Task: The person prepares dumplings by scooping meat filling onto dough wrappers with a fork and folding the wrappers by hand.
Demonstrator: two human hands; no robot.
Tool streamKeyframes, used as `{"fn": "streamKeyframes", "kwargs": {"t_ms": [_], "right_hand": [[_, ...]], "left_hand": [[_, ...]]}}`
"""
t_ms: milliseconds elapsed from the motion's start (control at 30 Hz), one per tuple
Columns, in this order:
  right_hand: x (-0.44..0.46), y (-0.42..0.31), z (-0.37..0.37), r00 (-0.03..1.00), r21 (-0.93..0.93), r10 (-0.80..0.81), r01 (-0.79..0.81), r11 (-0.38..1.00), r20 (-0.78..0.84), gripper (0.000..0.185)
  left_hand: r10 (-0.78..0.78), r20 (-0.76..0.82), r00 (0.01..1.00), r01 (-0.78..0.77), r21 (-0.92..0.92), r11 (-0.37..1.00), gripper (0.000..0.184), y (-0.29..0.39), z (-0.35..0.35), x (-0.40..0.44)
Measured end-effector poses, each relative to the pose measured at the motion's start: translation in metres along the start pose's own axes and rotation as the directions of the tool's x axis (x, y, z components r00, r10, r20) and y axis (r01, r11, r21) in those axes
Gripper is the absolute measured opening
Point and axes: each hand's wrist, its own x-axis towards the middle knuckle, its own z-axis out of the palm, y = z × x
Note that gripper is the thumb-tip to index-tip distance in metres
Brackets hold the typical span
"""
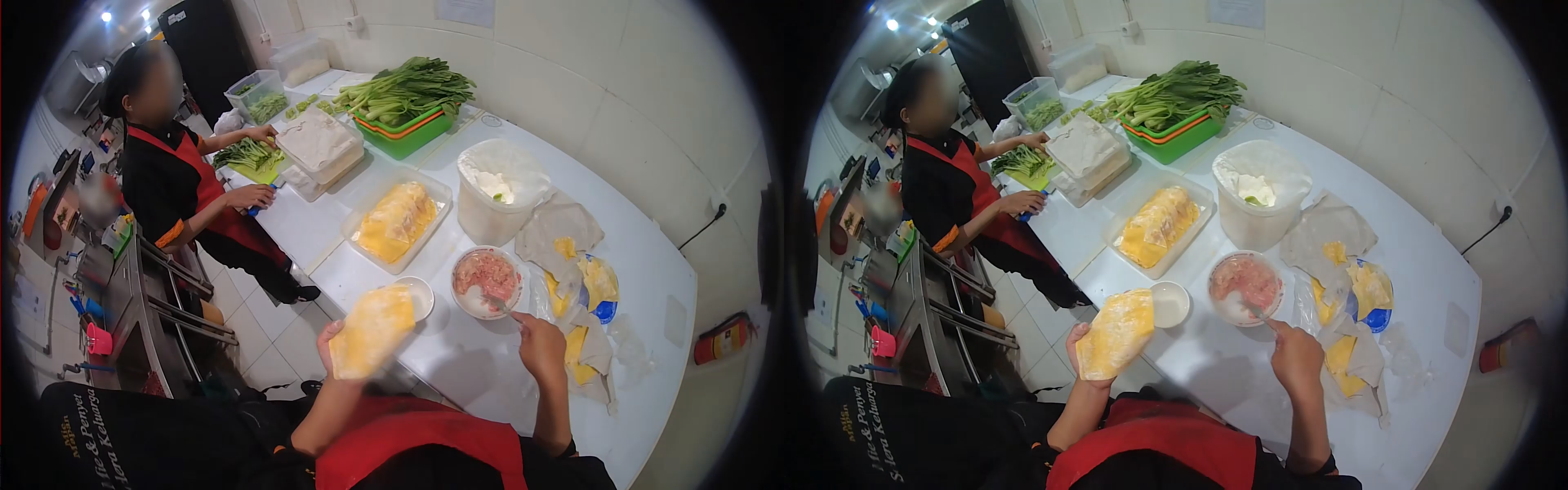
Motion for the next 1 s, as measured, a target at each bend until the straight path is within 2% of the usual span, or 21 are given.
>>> {"fn": "streamKeyframes", "kwargs": {"t_ms": [167, 333, 467, 533, 733, 833, 933, 1000], "right_hand": [[0.013, -0.006, 0.022, 0.999, -0.173, -0.003, -0.003, 0.985, -0.035, 0.026], [0.019, -0.014, 0.019, 0.995, -0.19, -0.032, 0.013, 0.982, -0.098, 0.026], [0.029, -0.009, 0.03, 0.997, -0.277, -0.066, 0.051, 0.96, -0.045, 0.028], [0.028, -0.017, 0.031, 0.999, -0.299, -0.047, 0.05, 0.953, 0.018, 0.029], [0.018, -0.019, 0.019, 0.987, -0.247, -0.065, 0.101, 0.964, 0.15, 0.027], [0.019, -0.021, 0.005, 0.987, -0.154, -0.092, 0.112, 0.982, 0.132, 0.028], [0.033, -0.011, 0.018, 0.997, -0.214, -0.069, 0.072, 0.974, 0.022, 0.031], [0.036, -0.014, 0.027, 0.996, -0.252, -0.045, 0.064, 0.966, 0.08, 0.031]], "left_hand": [[0.035, 0.074, 0.997, -0.03, -0.073, 0.997, 0.067, 0.017, -0.024, -0.017], [0.14, -0.078, 0.987, -0.132, 0.101, 0.986, 0.067, 0.023, -0.027, -0.028], [0.171, -0.132, 0.976, -0.155, 0.125, 0.98, 0.07, 0.015, -0.016, -0.028], [0.181, -0.094, 0.979, -0.169, 0.121, 0.978, 0.071, 0.014, -0.013, -0.027], [0.173, -0.122, 0.977, -0.158, 0.124, 0.98, 0.071, 0.021, -0.028, -0.034], [0.166, -0.112, 0.98, -0.156, 0.093, 0.983, 0.07, 0.017, -0.024, -0.034], [0.149, -0.118, 0.982, -0.141, 0.072, 0.987, 0.068, 0.015, -0.026, -0.034], [0.13, -0.078, 0.988, -0.128, 0.036, 0.991, 0.068, 0.017, -0.032, -0.033]]}}
